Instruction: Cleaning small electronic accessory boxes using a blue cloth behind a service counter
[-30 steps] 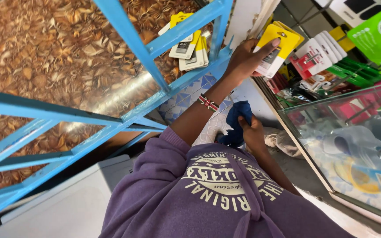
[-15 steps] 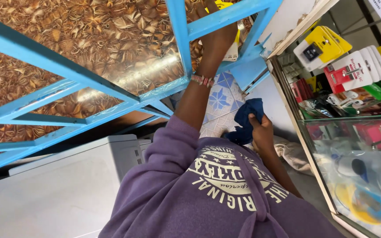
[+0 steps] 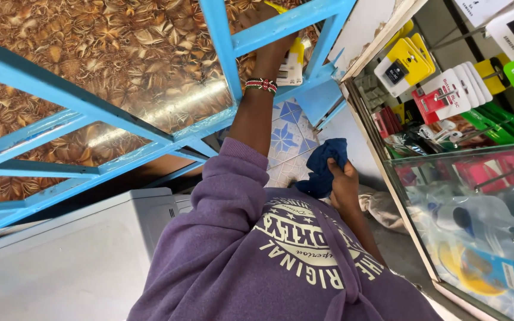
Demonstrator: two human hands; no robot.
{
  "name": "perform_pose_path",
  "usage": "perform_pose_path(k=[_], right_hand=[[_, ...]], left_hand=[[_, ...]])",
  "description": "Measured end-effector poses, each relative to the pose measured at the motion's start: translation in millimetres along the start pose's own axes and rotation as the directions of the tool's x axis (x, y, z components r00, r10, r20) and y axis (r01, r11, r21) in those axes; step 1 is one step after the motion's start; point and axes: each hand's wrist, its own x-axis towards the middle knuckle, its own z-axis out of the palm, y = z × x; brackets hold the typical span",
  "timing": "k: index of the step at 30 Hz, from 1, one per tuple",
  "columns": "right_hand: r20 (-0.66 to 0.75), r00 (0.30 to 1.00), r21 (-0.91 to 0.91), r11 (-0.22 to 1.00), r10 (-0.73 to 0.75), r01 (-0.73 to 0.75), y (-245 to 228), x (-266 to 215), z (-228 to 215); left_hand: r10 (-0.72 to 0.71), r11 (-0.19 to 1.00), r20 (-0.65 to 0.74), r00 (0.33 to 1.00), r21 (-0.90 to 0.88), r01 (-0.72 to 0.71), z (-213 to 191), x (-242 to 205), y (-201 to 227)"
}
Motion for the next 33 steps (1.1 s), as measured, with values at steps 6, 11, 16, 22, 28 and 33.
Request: perform_pose_path(k=[6, 11, 16, 22, 28, 33], right_hand=[[-0.003, 1.000, 0.018, 0.999, 0.031, -0.030, -4.3, -8.3, 6.9], [0.025, 0.999, 0.009, 0.999, 0.048, -0.049, -9.1, -10.5, 9.1], [0.009, 0.998, 0.027, 0.997, 0.066, -0.066, 0.7, -9.2, 0.8], [-0.008, 0.998, 0.029, 0.998, 0.056, -0.055, 13.1, 3.5, -11.3], [-0.120, 0.969, 0.154, 0.969, 0.214, -0.195, -10.7, -4.6, 17.6], [-0.121, 0.976, 0.306, 0.942, 0.180, -0.136, -13.9, 14.1, 14.2]], left_hand=[[-0.099, 0.961, -0.059, 0.993, -0.264, 0.080, -27.6, -24.4, 0.5], [-0.112, 0.920, 0.001, 0.994, -0.379, 0.104, -32.9, -34.6, -2.5], [-0.105, 0.863, 0.054, 0.993, -0.491, 0.118, -37.6, -42.1, -1.9], [-0.062, 0.775, 0.115, 0.991, -0.620, 0.121, -42.9, -49.5, 4.3], [-0.043, 0.687, 0.162, 0.986, -0.712, 0.147, -54.9, -63.1, -13.3], [0.120, 0.429, 0.663, 0.739, -0.706, 0.563, -125.2, -106.6, -39.6]])
